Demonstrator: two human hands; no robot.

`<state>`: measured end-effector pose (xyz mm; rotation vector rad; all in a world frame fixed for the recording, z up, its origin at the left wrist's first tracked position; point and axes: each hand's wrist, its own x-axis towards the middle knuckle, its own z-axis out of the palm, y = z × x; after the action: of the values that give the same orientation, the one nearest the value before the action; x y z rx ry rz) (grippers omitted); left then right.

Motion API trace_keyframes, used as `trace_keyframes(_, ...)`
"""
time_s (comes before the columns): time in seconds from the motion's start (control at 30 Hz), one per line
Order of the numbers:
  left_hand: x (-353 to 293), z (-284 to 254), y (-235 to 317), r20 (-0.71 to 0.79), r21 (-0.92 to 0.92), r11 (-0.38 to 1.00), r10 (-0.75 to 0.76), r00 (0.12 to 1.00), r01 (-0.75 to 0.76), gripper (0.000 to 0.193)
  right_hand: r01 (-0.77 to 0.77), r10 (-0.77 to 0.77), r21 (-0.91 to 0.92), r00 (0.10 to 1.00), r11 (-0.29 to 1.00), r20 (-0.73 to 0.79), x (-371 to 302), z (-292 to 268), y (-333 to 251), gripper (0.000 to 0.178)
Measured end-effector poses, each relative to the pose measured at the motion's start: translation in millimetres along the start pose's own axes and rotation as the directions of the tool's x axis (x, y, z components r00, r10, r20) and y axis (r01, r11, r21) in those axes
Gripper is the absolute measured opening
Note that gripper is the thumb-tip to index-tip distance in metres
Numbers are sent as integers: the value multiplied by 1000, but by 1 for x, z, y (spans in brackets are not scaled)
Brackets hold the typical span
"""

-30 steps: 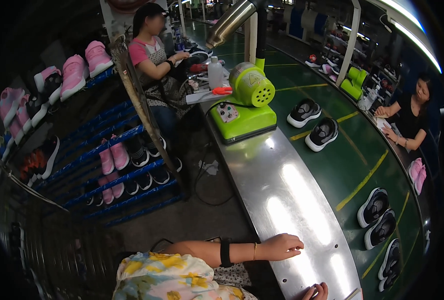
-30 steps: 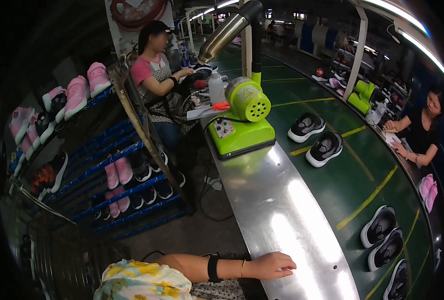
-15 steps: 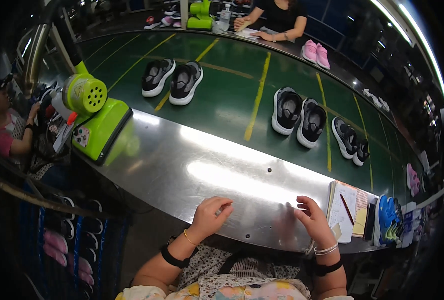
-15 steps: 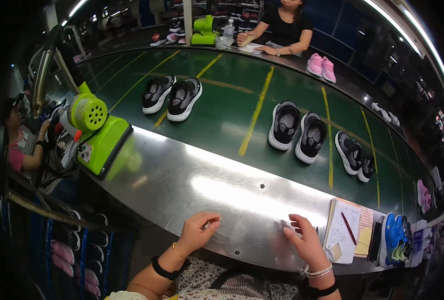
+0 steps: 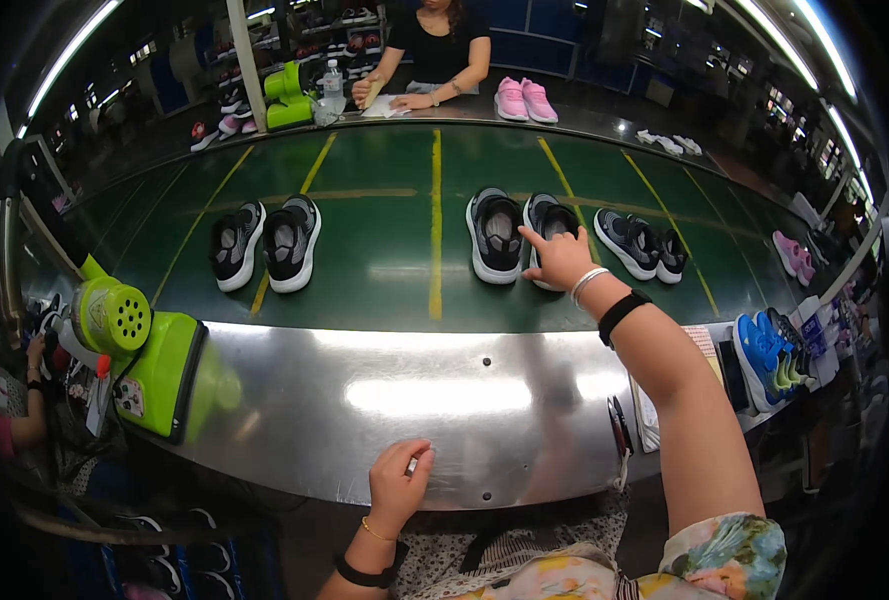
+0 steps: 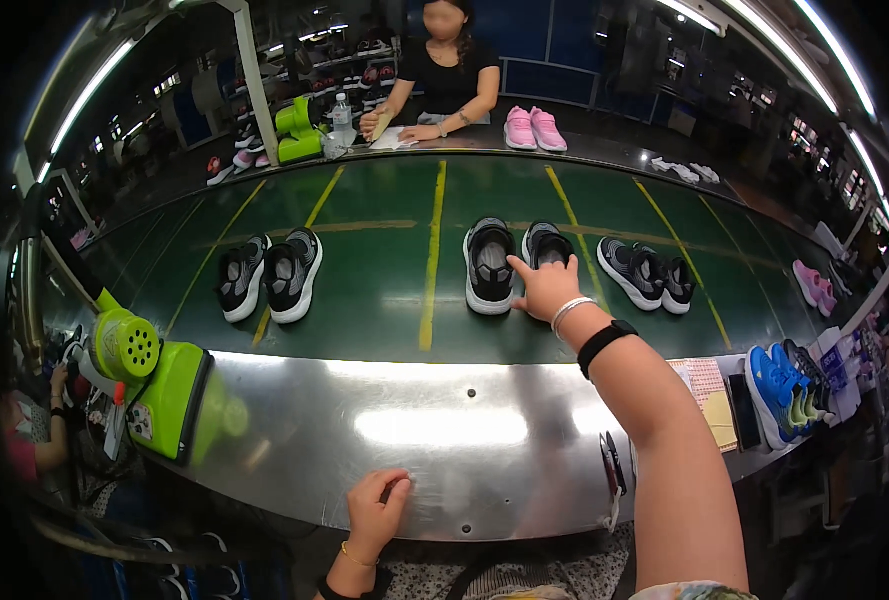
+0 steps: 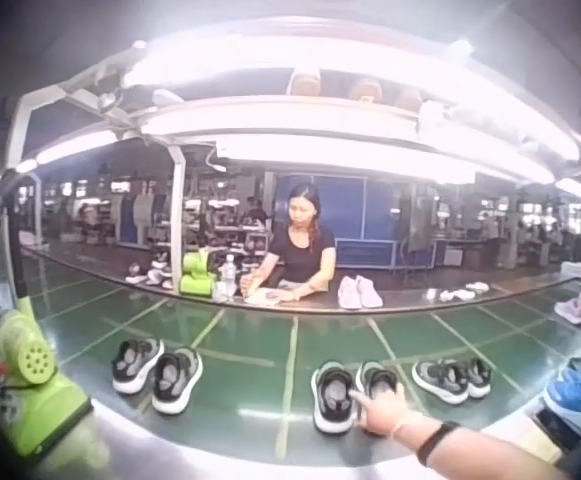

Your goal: Perform quality control inspection and minor trimming on manufactured shoes.

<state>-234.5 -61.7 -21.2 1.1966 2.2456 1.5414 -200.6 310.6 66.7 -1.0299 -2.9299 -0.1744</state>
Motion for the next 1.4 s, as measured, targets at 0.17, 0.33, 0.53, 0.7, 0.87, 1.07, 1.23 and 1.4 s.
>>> trace_keyframes(0.17, -2, -4, 2, -25, -24, 1000, -1, 1000, 1, 13, -59, 23, 188, 981, 980, 190, 36, 35, 2, 68)
trace_keyframes(0.33, 2, 3, -6, -17, -15, 1000, 23, 1000, -23, 13, -120, 127, 55, 980, 991, -155, -5, 55, 6, 55)
trace_keyframes(0.53, -5, 1, -12, -47, -13, 999, 34, 998, -35, 13, 102, -103, 213, 995, 972, -7, -58, -9, -1, 60)
trace_keyframes(0.7, -8, 0, -18, 11, -35, 999, -22, 1000, 22, 19, 349, -382, 214, 913, 912, 142, -181, -52, -55, 52)
trace_keyframes(0.87, -8, 0, -11, -83, -166, 986, 8, 997, -22, 36, 192, -248, 805, 967, 562, -58, -255, -50, -51, 32)
trace_keyframes(1.07, 2, 0, -13, 86, -74, 992, 109, 990, -103, 43, -143, 269, 949, 961, 282, 65, -274, 17, -22, 37)
trace_keyframes(1.23, 0, -9, 7, 210, -119, 990, -44, 977, 70, 57, -226, -12, 959, 973, 172, 232, -278, 19, -30, 58)
trace_keyframes(1.4, -3, -13, 48, 311, -384, 759, -429, 848, 526, 55, -210, 149, 964, 961, -161, 234, -285, 40, -38, 53)
